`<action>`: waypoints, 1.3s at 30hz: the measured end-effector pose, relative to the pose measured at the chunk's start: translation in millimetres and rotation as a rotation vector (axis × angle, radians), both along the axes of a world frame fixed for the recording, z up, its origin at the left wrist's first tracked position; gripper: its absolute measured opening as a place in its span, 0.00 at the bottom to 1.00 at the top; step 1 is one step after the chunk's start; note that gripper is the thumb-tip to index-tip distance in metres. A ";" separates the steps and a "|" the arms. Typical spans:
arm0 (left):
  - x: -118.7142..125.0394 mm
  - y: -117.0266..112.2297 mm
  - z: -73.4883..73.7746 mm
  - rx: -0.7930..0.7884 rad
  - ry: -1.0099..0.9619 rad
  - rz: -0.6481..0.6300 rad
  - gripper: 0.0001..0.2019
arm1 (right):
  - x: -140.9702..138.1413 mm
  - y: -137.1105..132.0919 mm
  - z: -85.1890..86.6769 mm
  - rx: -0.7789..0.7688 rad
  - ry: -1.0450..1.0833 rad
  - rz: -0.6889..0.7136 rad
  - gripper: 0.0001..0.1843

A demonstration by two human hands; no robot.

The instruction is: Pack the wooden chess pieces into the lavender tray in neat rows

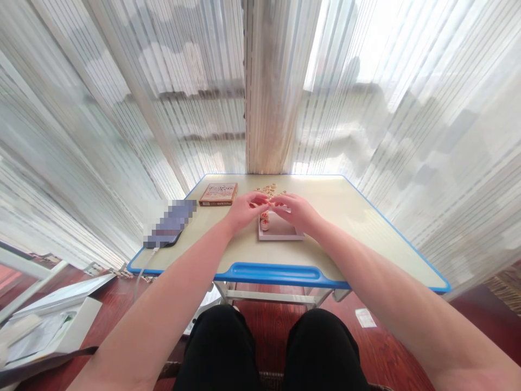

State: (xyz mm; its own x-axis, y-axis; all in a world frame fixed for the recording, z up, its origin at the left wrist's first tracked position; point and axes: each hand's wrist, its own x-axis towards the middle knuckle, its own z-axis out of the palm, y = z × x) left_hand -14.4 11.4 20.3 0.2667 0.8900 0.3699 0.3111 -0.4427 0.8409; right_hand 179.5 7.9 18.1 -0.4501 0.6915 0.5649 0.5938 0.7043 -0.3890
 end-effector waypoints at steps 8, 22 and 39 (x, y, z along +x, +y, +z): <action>-1.5 1.2 0.2 -0.121 -0.154 -0.079 0.14 | -4.3 -8.7 4.5 -0.055 0.086 0.016 0.09; -8.8 13.1 -16.2 -0.015 0.062 0.196 0.06 | 8.1 -24.0 27.9 -0.306 -0.332 -0.029 0.06; -10.7 17.3 -20.8 -0.026 0.200 0.129 0.05 | 4.5 -28.3 30.5 -0.438 -0.332 0.025 0.08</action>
